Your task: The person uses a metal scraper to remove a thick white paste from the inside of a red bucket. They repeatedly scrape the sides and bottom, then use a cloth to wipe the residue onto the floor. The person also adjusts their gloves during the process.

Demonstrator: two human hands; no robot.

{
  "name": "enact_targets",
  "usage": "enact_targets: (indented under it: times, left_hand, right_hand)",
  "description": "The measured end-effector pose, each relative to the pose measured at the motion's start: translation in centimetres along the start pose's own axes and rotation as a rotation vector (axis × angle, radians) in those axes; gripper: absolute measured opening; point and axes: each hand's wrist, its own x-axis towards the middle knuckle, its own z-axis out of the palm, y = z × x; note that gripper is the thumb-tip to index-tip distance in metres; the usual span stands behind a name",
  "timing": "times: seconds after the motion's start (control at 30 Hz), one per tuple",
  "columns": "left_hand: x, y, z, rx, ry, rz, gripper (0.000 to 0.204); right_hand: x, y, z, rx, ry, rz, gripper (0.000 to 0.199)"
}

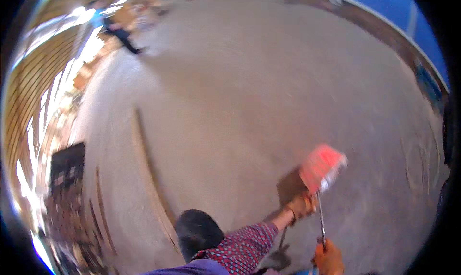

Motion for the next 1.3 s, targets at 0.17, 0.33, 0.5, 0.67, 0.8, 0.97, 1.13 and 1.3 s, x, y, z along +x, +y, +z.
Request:
enact_targets:
  times: [0.17,0.33,0.5,0.67,0.8,0.97,1.13,1.3]
  left_hand:
    - [-6.1,-5.6,2.2,-1.087,-0.63,-0.316,0.016]
    - [-4.9,0.0,2.2,-0.301,-0.396,-0.231,0.032]
    - [-6.9,4.6,0.3,0.256,-0.25,-0.194,0.028]
    - [-8.3,4.7,-2.2,0.011,-0.116,-0.387,0.017]
    - [-6.2,3.9,-1.0,-0.406,-0.181,-0.341,0.014]
    - [-7.2,2.9,-0.1,-0.793,-0.069,-0.354,0.02]
    - [-7.5,5.7,0.7,-0.883,-0.002,-0.387,0.023]
    - [-6.8,3.1,0.9,-1.051,0.116,-0.401,0.022]
  right_hand:
    - [-4.6,7.9,0.5,-0.056,0.029,-0.309,0.024]
    - [-1.0,7.3,-7.8,-0.399,-0.034,-0.315,0.027]
    - [-2.2,3.8,-10.0,-0.566,0.224,-0.308,0.013]
    - [-4.9,1.6,-12.6,-0.454,0.186,-0.442,0.019]
    - [-6.1,-1.3,-15.1,-0.559,0.18,-0.434,0.018]
    - [-6.2,-1.6,-14.0,-0.708,0.167,-0.454,0.016]
    - [-5.4,-2.2,-14.6,-0.693,0.1,-0.513,0.025]
    - [-4.7,-3.4,-15.0,-0.948,0.065,-0.578,0.018]
